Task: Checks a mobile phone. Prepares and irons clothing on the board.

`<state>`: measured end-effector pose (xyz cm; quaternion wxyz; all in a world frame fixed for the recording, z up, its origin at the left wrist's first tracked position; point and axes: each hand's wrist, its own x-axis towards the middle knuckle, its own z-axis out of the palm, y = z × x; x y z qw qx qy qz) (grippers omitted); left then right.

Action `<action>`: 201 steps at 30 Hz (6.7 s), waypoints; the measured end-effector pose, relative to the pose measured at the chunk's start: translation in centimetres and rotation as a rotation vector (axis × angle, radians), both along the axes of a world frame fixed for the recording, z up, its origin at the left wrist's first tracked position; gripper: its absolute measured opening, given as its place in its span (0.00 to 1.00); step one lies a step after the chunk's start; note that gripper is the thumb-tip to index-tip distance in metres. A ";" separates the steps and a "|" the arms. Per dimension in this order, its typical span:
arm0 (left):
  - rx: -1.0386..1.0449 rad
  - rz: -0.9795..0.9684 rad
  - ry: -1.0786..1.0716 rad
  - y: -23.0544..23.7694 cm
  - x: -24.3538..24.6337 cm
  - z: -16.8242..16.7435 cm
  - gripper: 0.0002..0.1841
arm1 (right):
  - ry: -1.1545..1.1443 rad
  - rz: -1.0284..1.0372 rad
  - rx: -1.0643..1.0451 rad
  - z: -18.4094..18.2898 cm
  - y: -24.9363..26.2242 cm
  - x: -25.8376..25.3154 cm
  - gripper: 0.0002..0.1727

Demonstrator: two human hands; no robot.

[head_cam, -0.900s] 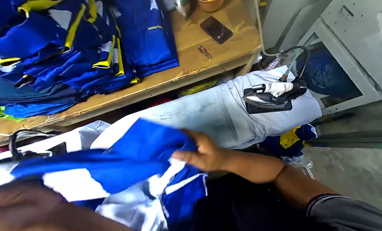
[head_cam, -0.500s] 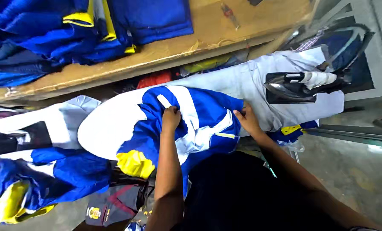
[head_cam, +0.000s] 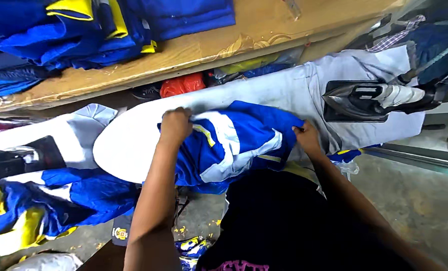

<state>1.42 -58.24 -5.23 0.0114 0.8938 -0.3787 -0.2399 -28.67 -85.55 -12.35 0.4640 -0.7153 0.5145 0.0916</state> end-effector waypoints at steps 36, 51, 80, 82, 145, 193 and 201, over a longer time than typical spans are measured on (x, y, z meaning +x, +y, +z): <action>-0.260 0.747 0.214 11.6 -14.7 3.9 0.17 | -0.286 0.209 0.843 4.9 -0.8 -0.4 0.10; -0.245 0.489 -0.046 -6.5 -1.3 -2.0 0.48 | -0.008 0.177 -0.004 2.1 -5.5 -0.8 0.25; -0.278 0.293 -0.364 -11.4 -14.5 -14.5 0.40 | 0.122 0.894 -0.227 8.4 -25.4 -4.3 0.36; -0.261 0.295 -0.378 -11.4 -15.0 -14.7 0.40 | 0.133 0.881 -0.255 8.7 -24.8 -4.1 0.36; -0.454 0.912 0.442 -3.1 1.4 -7.6 0.18 | 0.128 0.898 -0.364 9.3 1.6 15.2 0.37; -0.505 0.967 0.475 -2.9 1.3 -7.6 0.21 | 0.192 0.931 -0.343 8.7 -2.3 4.3 0.36; -0.484 1.040 0.409 -3.4 1.5 -8.5 0.19 | 0.121 0.991 -0.337 8.3 -3.7 2.2 0.34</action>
